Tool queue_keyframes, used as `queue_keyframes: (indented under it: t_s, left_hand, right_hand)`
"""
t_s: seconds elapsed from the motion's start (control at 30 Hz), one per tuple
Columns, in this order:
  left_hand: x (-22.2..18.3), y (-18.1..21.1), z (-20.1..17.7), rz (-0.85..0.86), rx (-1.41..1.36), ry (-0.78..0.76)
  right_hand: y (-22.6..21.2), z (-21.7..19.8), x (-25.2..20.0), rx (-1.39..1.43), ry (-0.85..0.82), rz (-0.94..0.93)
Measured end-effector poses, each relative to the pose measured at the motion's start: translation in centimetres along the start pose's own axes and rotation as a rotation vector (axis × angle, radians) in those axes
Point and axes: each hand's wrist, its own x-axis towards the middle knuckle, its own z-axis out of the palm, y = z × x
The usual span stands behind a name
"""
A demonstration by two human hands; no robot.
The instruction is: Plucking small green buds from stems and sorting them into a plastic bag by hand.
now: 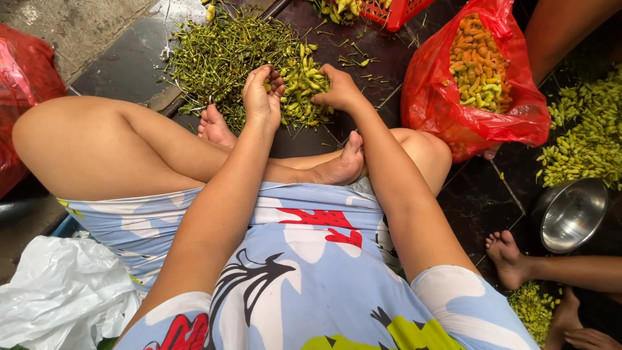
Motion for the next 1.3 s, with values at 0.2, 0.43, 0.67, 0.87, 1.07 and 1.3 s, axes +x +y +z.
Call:
queue_keyframes:
  t_s: [0.2,0.43,0.67,0.87,1.07,1.3]
  left_hand:
    - [-0.7,0.9,0.3,-0.001,0.003,0.046]
    - [-1.5,1.3,0.4,-0.001,0.060,0.057]
    - [-1.3,1.6,0.3,0.012,0.073,0.086]
    - [-2.0,1.3,0.4,0.001,0.158,0.017]
    - [-3.5,-1.0,1.0,-0.118,0.323,-0.269]
    - [-3.6,-1.6,0.4,-0.108,0.241,-0.469]
  right_hand:
    - [-3.7,-3.6,-4.1,0.409,-0.167,-0.373]
    - [-0.2,-5.7,-3.6,0.199,0.159,-0.285]
    - [8.7,-2.5,2.6,-0.091,0.485,0.018]
    - [2.8,-1.9,0.6,0.109,0.266,-0.079]
    - [-3.7,-2.6,-3.9,0.624,0.087,-0.301]
    - [-5.2,-1.0,-4.1,0.422,0.421,-0.442]
